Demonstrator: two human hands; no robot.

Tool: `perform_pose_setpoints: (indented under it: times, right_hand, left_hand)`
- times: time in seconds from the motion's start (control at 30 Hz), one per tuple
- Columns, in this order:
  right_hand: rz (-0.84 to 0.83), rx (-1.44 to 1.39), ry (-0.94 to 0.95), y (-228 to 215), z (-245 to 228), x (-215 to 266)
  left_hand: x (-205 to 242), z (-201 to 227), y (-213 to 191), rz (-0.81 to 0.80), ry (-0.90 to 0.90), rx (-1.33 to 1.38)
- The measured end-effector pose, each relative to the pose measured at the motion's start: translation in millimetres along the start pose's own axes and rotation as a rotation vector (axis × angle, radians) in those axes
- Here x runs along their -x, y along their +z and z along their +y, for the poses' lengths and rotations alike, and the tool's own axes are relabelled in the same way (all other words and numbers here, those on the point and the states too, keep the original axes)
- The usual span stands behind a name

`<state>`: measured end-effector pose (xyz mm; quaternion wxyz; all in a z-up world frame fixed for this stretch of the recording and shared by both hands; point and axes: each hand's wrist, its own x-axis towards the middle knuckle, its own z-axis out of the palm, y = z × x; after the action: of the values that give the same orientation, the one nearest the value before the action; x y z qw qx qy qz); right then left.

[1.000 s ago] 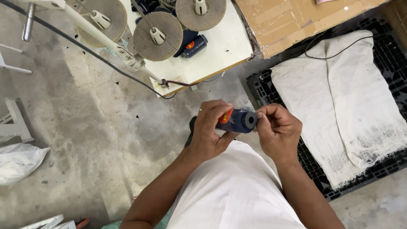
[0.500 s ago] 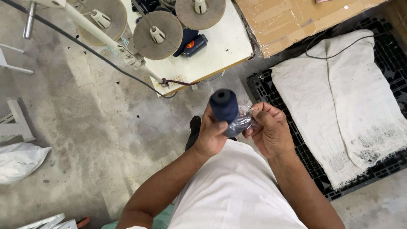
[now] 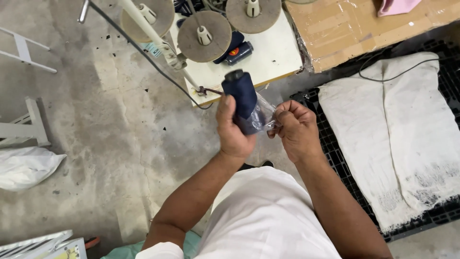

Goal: Removing plastic wrap from a thread spool and threading it through the guides of an industrial sewing machine.

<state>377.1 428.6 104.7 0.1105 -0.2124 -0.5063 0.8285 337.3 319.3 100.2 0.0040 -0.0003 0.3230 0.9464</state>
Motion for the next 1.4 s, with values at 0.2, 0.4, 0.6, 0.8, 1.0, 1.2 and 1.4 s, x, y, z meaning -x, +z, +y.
perform_pose_setpoints:
  times: [0.2, 0.4, 0.6, 0.8, 1.0, 1.2, 1.4]
  right_hand:
    - [-0.034, -0.037, 0.093, -6.5, 30.0, 14.8]
    - [-0.15, 0.253, -0.094, 13.1, 11.2, 38.1]
    - [-0.364, 0.742, -0.351, 7.2, 17.5, 42.6]
    - [-0.591, 1.164, -0.898, -7.6, 46.5, 46.9]
    - [-0.731, 0.858, -0.797, 1.7, 53.2, 45.3]
    - [-0.856, 0.619, -0.502, 38.1, 22.0, 50.8]
    - [-1.013, 1.091, -0.472, 102.6, 55.2, 82.1]
  left_hand:
    - [-11.2, 28.4, -6.6, 0.06, -0.125, 0.274]
    - [25.5, 49.6, 0.0, -0.12, -0.016, -0.162]
    - [49.9, 18.0, -51.0, -0.006, 0.088, -0.645]
    - [69.0, 40.4, -48.0, 0.08, -0.07, -0.277]
    - [82.8, 37.0, -89.8, 0.235, -0.133, -0.355]
    - [88.1, 105.0, -99.6, 0.183, -0.128, -1.033]
    - [128.7, 133.1, -132.9, -0.029, -0.017, -1.379]
